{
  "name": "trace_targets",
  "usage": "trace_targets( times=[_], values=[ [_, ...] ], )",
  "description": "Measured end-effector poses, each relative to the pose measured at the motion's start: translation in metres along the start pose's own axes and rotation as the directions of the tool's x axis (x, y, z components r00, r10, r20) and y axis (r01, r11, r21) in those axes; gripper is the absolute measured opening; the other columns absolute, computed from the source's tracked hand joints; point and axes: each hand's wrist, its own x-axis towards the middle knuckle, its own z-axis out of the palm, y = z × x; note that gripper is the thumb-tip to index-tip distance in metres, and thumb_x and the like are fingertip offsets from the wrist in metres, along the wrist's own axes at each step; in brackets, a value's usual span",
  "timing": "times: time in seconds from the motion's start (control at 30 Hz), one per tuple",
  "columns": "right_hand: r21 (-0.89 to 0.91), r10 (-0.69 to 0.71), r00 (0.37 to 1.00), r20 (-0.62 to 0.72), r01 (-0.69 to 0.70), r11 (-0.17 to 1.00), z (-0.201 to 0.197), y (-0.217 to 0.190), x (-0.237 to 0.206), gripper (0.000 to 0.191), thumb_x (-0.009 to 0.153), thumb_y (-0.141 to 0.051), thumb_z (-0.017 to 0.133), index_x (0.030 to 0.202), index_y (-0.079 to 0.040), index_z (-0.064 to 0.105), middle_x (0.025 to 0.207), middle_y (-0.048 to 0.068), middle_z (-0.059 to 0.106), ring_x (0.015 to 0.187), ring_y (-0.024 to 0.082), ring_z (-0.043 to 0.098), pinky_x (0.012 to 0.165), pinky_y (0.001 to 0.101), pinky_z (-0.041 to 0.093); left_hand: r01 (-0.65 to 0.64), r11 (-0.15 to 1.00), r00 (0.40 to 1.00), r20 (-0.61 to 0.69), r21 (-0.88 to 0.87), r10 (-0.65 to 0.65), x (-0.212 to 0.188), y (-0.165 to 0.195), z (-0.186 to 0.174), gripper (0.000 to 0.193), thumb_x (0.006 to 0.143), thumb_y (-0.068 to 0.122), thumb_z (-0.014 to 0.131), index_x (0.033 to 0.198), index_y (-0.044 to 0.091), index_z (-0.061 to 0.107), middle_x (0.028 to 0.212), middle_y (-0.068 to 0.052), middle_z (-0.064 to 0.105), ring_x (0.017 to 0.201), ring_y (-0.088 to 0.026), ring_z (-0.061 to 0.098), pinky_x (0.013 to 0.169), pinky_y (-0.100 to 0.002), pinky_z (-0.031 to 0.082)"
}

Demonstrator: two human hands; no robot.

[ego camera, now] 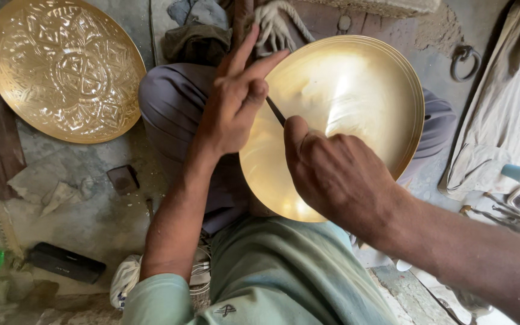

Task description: The person sits on the floor and uses a hammer and chisel to engrave a decorative pattern onto a brass plate. They repeatedly strike the chisel to create lines and shapes, occasionally rotating the plate to work on different sections.

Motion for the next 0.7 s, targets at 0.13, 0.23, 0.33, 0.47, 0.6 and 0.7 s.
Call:
trace_targets(
  times=[0.13, 0.23, 0.33, 0.47, 0.6, 0.7],
  values=[
    [0.096, -0.008, 0.995, -0.099, 0.017, 0.995, -0.004, 0.005, -0.005, 0.014, 0.100, -0.006, 0.048, 0.092, 0.005, 0.046, 0.042, 0.009, 0.045, 0.029, 0.024, 0.049, 0.031, 0.0396, 0.039, -0.009, 0.949, 0.963, -0.259, -0.314, -0.077, -0.008, 0.014, 0.010, 0.055, 0.119, 0.042, 0.028, 0.154, 0.004, 0.048, 0.161, -0.014, 0.052, 0.152, -0.031, 0.046, 0.130, -0.042, 0.038],
    [0.137, -0.023, 0.994, -0.109, 0.038, 0.990, -0.006, 0.007, -0.005, 0.014, 0.101, -0.006, 0.048, 0.092, 0.004, 0.046, 0.043, 0.007, 0.043, 0.028, 0.023, 0.048, 0.029, 0.0384, 0.037, 0.149, 0.897, 0.838, -0.428, -0.416, -0.338, -0.067, 0.061, 0.027, 0.051, 0.125, 0.029, 0.032, 0.163, -0.006, 0.031, 0.162, -0.022, 0.044, 0.152, -0.029, 0.045, 0.130, -0.039, 0.038],
    [0.126, 0.006, 1.000, 0.011, -0.007, 0.992, -0.006, 0.005, -0.003, 0.013, 0.102, -0.004, 0.045, 0.094, 0.005, 0.046, 0.049, 0.004, 0.042, 0.028, 0.018, 0.049, 0.028, 0.0355, 0.037, 0.215, 0.851, 0.897, -0.247, -0.479, -0.366, -0.114, 0.092, 0.048, 0.057, 0.118, 0.024, 0.032, 0.162, -0.008, 0.016, 0.164, -0.030, 0.035, 0.152, -0.038, 0.042, 0.125, -0.043, 0.037],
    [-0.007, 0.032, 0.976, 0.215, -0.031, 0.999, -0.002, 0.002, 0.003, 0.008, 0.103, -0.004, 0.042, 0.096, 0.000, 0.045, 0.053, 0.005, 0.046, 0.034, 0.018, 0.054, 0.031, 0.0347, 0.043, 0.278, 0.926, 0.908, -0.245, -0.256, -0.341, -0.125, 0.075, 0.053, 0.051, 0.118, 0.021, 0.034, 0.159, -0.009, 0.028, 0.158, -0.030, 0.044, 0.144, -0.039, 0.054, 0.118, -0.042, 0.047],
    [-0.113, -0.029, 0.990, 0.138, 0.045, 0.993, 0.000, -0.001, 0.004, 0.006, 0.096, 0.001, 0.044, 0.090, 0.001, 0.045, 0.054, 0.007, 0.051, 0.036, 0.019, 0.057, 0.031, 0.0338, 0.045, 0.182, 0.983, 0.950, -0.250, -0.037, -0.185, -0.101, 0.048, 0.031, 0.045, 0.119, 0.019, 0.039, 0.156, -0.006, 0.038, 0.162, -0.029, 0.042, 0.152, -0.045, 0.046, 0.125, -0.048, 0.043],
    [-0.074, -0.007, 0.992, 0.123, 0.016, 0.997, 0.001, -0.008, 0.003, 0.003, 0.095, -0.001, 0.045, 0.093, 0.000, 0.045, 0.053, 0.009, 0.053, 0.035, 0.020, 0.057, 0.030, 0.0344, 0.046, 0.092, 0.995, 0.983, -0.157, -0.028, -0.095, -0.067, 0.032, 0.006, 0.043, 0.118, 0.018, 0.041, 0.156, -0.003, 0.042, 0.165, -0.029, 0.039, 0.153, -0.043, 0.045, 0.126, -0.047, 0.044]
  ],
)
